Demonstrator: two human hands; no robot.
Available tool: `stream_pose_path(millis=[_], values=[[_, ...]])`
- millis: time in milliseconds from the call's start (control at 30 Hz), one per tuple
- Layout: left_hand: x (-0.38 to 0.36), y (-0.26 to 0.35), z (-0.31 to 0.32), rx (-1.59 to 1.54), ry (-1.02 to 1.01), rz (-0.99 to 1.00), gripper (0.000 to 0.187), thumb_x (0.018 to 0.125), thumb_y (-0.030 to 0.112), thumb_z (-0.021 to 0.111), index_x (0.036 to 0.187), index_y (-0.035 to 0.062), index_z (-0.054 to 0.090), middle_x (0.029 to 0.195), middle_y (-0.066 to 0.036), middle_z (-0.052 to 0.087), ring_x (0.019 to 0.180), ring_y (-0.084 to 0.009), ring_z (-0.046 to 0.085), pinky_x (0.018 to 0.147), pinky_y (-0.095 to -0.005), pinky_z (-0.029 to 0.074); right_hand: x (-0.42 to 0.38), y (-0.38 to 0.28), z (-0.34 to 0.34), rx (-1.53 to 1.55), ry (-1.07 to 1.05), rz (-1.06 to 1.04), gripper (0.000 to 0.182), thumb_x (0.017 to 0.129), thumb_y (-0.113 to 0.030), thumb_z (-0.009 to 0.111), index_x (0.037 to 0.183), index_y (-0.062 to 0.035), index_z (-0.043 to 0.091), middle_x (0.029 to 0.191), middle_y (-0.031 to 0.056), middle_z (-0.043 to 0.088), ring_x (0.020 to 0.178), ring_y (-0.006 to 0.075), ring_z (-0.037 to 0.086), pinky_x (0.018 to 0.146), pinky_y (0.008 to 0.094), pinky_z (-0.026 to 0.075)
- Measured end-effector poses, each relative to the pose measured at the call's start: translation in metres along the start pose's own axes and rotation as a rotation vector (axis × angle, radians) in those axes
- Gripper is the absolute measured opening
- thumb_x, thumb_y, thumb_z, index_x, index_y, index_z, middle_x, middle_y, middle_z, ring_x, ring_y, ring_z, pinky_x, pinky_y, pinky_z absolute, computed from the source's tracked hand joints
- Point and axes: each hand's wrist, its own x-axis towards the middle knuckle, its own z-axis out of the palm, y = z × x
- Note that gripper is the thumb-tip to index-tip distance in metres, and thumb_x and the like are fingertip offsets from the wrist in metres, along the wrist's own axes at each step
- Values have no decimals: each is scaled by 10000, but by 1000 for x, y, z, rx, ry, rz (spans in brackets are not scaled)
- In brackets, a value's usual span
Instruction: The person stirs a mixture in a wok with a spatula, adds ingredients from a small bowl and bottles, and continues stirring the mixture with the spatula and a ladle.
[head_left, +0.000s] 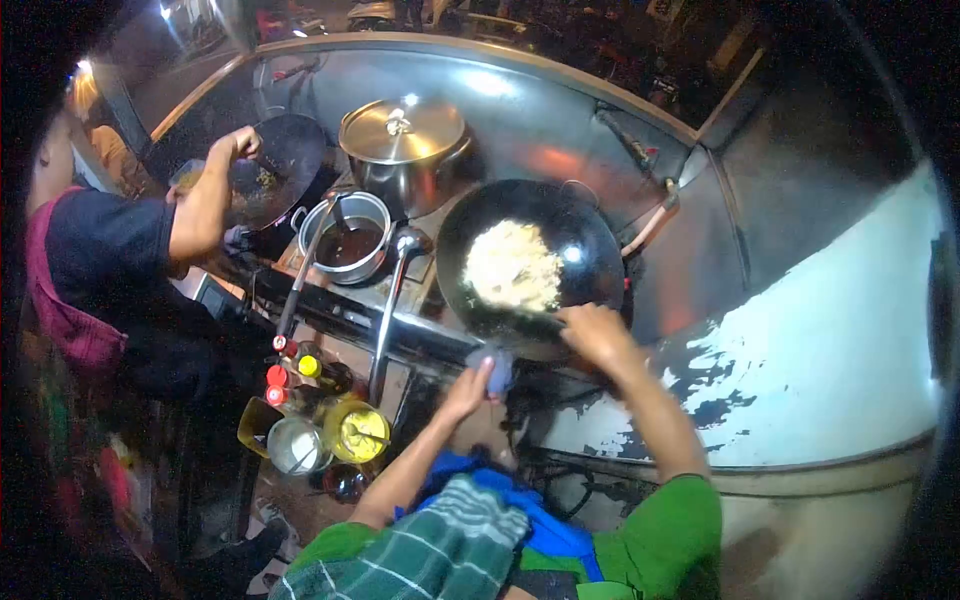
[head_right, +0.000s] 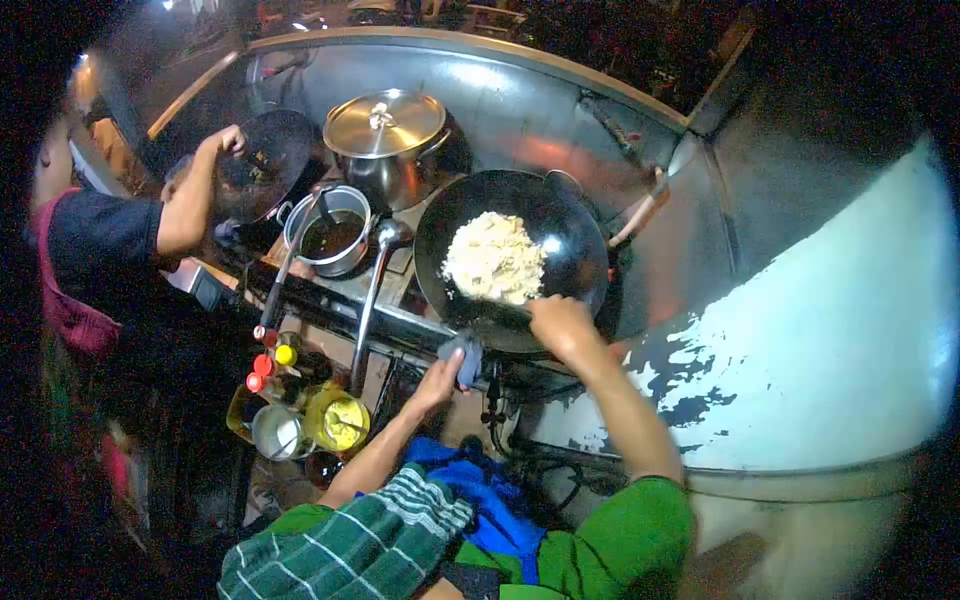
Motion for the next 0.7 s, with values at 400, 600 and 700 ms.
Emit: stream_pose_path(millis=[400, 600, 700], values=[[84, -23, 15, -570, 315, -351, 415, 858, 333, 492, 1010, -38, 600, 909, -142, 611, 825, -214, 587, 692, -390, 493, -27, -9, 56, -143, -83, 133, 183, 835, -121, 509, 949, -77, 646, 823, 181, 666, 797, 322, 667, 713, 483, 516], [-49, 60, 51, -789, 261, -584, 269, 863, 351, 477, 965, 107, 526, 860, -61, 560, 712, -181, 524, 589, -363, 440, -52, 15, -38, -69, -238, 170, 441, 784, -120, 589, 1181, -312, 610, 906, 125, 675, 867, 302, 644, 785, 423, 507], [-21, 33, 44, -787, 222, -588, 270, 870, 361, 485, 950, 107, 528, 846, -59, 550, 736, -185, 532, 591, -354, 457, -57, 9, -61, 33, -296, 116, 422, 762, -159, 653, 1165, -283, 627, 964, 110, 675, 908, 308, 635, 814, 417, 497]])
